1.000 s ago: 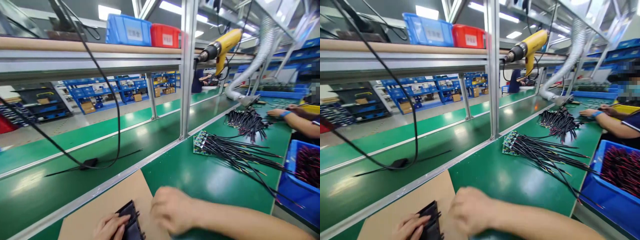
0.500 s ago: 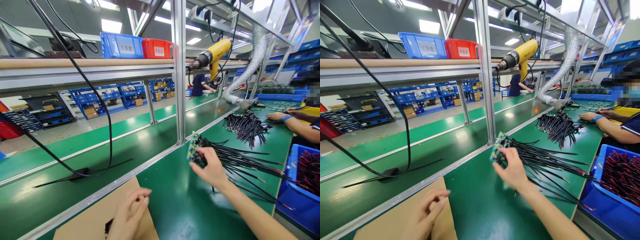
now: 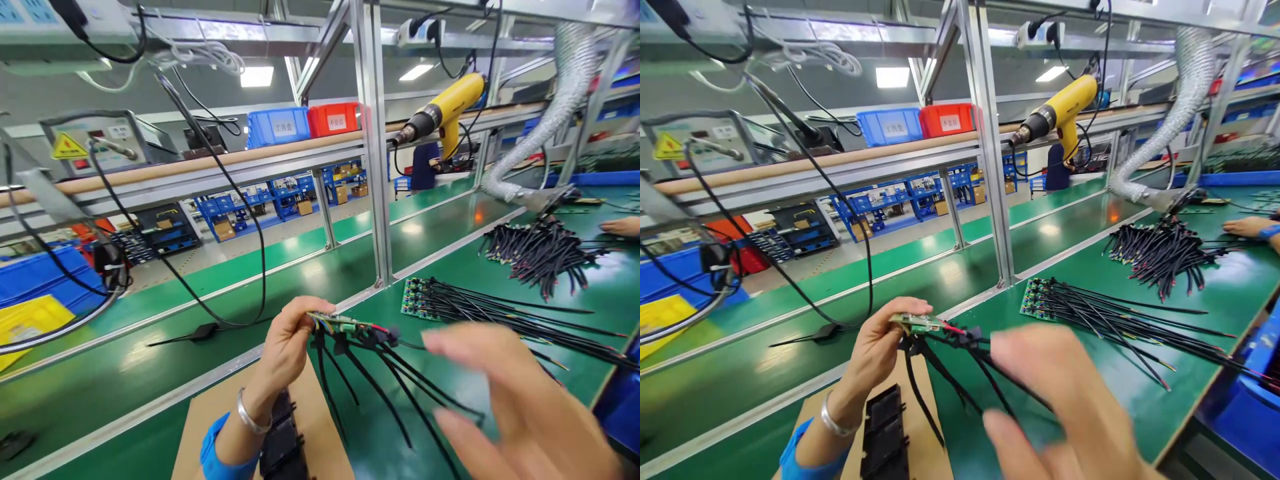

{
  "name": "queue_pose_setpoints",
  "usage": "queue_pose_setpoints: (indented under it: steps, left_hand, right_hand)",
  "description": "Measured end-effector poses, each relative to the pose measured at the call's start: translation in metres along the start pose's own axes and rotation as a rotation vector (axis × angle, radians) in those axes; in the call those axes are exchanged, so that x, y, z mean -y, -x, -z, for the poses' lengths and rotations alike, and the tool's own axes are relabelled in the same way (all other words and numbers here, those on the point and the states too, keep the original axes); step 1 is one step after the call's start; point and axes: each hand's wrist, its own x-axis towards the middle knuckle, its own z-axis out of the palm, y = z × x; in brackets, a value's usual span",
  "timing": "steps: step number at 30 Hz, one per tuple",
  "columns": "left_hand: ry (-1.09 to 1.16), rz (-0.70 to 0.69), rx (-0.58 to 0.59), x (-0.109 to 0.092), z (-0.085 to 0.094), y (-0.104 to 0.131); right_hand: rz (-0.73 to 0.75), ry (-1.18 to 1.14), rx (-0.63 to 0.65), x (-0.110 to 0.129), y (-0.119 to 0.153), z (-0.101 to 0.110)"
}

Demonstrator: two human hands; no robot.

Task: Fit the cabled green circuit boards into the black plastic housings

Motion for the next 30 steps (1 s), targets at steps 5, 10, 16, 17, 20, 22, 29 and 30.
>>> queue_pose_setpoints:
  steps: [5, 10, 16, 17, 20, 22, 29, 30]
  left_hand:
    - [0.128, -0.067, -0.117, -0.003, -0.003, 0.001]
    - [0.272, -0.066, -0.244, 0.006, 0.004, 0.016]
    - [0.331, 0.001, -0.267, 0.012, 0.012, 0.025]
    - [0.340, 0.022, -0.266, 0.012, 0.014, 0.026]
    - [0.374, 0.111, -0.262, 0.007, 0.017, 0.031]
    - [0.415, 0.164, -0.244, 0.000, 0.014, 0.038]
    - [0.326, 0.163, -0.294, -0.006, -0.030, 0.050]
    - [0.316, 0.174, -0.363, -0.006, -0.027, 0.048]
  right_hand:
    - [-0.260, -0.168, 0.491, -0.032, -0.032, -0.040]
    - [-0.374, -0.516, 0.742, -0.048, -0.046, -0.067]
    - [-0.308, -0.466, 0.619, -0.010, -0.057, -0.067]
    - [-0.302, -0.409, 0.576, -0.005, -0.060, -0.067]
    - [-0.256, -0.226, 0.479, 0.002, -0.075, -0.067]
    - [-0.230, -0.027, 0.426, 0.006, -0.086, -0.067]
    - [-0.218, 0.054, 0.613, 0.037, -0.109, -0.067]
    - [-0.264, -0.031, 0.704, 0.040, -0.114, -0.063]
